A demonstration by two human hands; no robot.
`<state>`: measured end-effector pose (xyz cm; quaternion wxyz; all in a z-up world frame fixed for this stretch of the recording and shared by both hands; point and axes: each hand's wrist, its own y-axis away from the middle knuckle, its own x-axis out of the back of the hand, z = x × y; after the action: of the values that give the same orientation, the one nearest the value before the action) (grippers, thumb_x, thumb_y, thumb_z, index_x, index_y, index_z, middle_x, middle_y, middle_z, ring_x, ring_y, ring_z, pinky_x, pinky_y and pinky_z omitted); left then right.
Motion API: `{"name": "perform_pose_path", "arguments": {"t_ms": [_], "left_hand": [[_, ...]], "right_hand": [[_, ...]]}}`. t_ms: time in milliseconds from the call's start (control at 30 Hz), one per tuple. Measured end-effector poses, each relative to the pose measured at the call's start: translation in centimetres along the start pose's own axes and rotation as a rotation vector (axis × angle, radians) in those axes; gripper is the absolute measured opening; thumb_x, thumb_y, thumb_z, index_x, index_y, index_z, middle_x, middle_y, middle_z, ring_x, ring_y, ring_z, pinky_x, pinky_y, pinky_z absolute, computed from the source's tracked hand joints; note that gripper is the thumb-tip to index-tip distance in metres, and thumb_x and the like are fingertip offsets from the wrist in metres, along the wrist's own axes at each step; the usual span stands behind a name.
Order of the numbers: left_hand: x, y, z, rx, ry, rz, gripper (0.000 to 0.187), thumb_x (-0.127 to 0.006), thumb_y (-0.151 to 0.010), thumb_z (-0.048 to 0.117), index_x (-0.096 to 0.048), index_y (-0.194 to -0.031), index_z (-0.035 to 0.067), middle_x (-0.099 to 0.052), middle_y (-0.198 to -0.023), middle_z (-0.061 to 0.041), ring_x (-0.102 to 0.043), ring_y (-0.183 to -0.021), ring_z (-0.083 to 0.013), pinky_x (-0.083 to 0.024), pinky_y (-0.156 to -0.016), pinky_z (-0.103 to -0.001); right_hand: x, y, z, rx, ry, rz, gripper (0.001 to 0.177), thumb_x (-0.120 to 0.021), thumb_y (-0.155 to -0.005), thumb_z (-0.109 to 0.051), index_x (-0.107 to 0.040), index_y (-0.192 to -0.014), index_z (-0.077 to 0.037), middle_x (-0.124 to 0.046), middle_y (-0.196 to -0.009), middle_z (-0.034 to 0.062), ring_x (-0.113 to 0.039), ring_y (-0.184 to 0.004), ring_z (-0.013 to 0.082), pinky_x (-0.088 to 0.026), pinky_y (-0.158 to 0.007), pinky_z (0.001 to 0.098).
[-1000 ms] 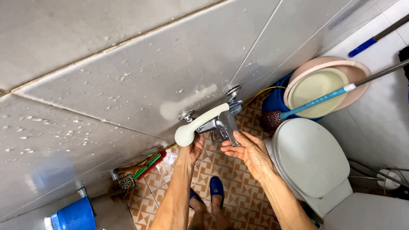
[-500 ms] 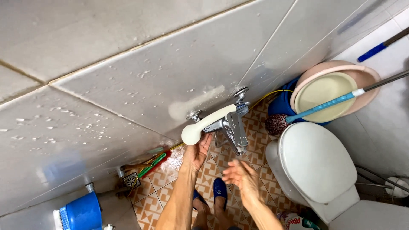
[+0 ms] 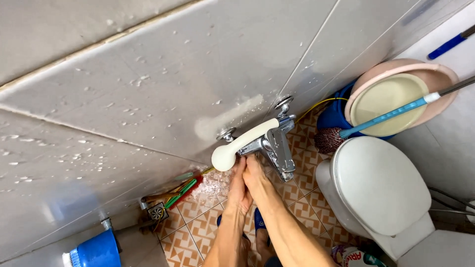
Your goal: Cleaning a bathroom mirror using a brush and water.
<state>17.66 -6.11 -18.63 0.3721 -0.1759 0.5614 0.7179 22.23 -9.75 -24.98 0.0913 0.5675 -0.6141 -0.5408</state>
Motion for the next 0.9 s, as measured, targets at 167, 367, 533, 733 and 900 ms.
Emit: {"name": "perform_pose_path", "arguments": {"t_ms": [167,367,533,733,900], "left_hand": [[3.8,-5.2,-0.6,-0.096,-0.121,0.016,0.031,-0.067,-0.093,0.019,-0.063,-0.121,0.008,-0.070,-0.107,-0.007,-0.065,-0.097,-0.0189,-0.058,-0.082,-0.033],[5.6,-6.3,1.4,-0.072,-0.036,0.009,0.029,-0.065,-0.095,0.022,-0.064,-0.118,0.005,-0.071,-0.100,-0.009,-0.065,-0.083,-0.0175,-0.058,-0.066,-0.029],[4.3,-3.3,3.6,-0.068,0.102,-0.029,0.029,-0.062,-0.098,0.026,-0.065,-0.118,0.005,-0.074,-0.101,-0.008,-0.066,-0.081,-0.0138,-0.058,-0.062,-0.024],[3.7,0.7,4.3,-0.194,-0.055,-0.277,0.046,-0.051,-0.105,0.041,-0.062,-0.125,0.001,-0.068,-0.089,-0.012,-0.067,-0.073,-0.0214,-0.060,-0.066,-0.034],[-1.6,5.1,6.0,-0.283,-0.112,0.098,0.048,-0.040,-0.106,0.043,-0.058,-0.130,0.004,-0.071,-0.111,-0.002,-0.066,-0.105,-0.0134,-0.047,-0.101,-0.032]], "right_hand": [[0.0,0.6,-0.1,0.038,0.236,0.080,0.037,-0.041,-0.104,-0.020,-0.056,-0.132,-0.001,-0.060,-0.128,0.0160,-0.063,-0.112,0.0229,-0.055,-0.102,0.0394],[0.3,4.7,-0.2,0.282,0.826,-0.115,0.044,-0.045,-0.108,-0.031,-0.056,-0.144,-0.010,-0.061,-0.138,0.0089,-0.060,-0.116,0.0151,-0.049,-0.103,0.0376],[1.4,-1.0,0.0,0.120,0.413,0.036,0.048,-0.059,-0.090,0.000,-0.050,-0.136,-0.009,-0.059,-0.130,0.0069,-0.070,-0.103,0.0292,-0.064,-0.091,0.0433],[2.1,-2.8,1.0,0.041,0.182,-0.418,0.029,-0.067,-0.108,-0.021,-0.062,-0.082,-0.011,-0.052,-0.066,-0.0004,-0.044,-0.048,0.0093,-0.038,-0.035,0.0284],[-1.2,0.4,-1.1,-0.169,-0.097,-0.035,0.022,-0.049,-0.109,-0.014,-0.056,-0.090,-0.004,-0.053,-0.065,0.0016,-0.047,-0.054,0.0120,-0.055,-0.058,0.0282]]}}
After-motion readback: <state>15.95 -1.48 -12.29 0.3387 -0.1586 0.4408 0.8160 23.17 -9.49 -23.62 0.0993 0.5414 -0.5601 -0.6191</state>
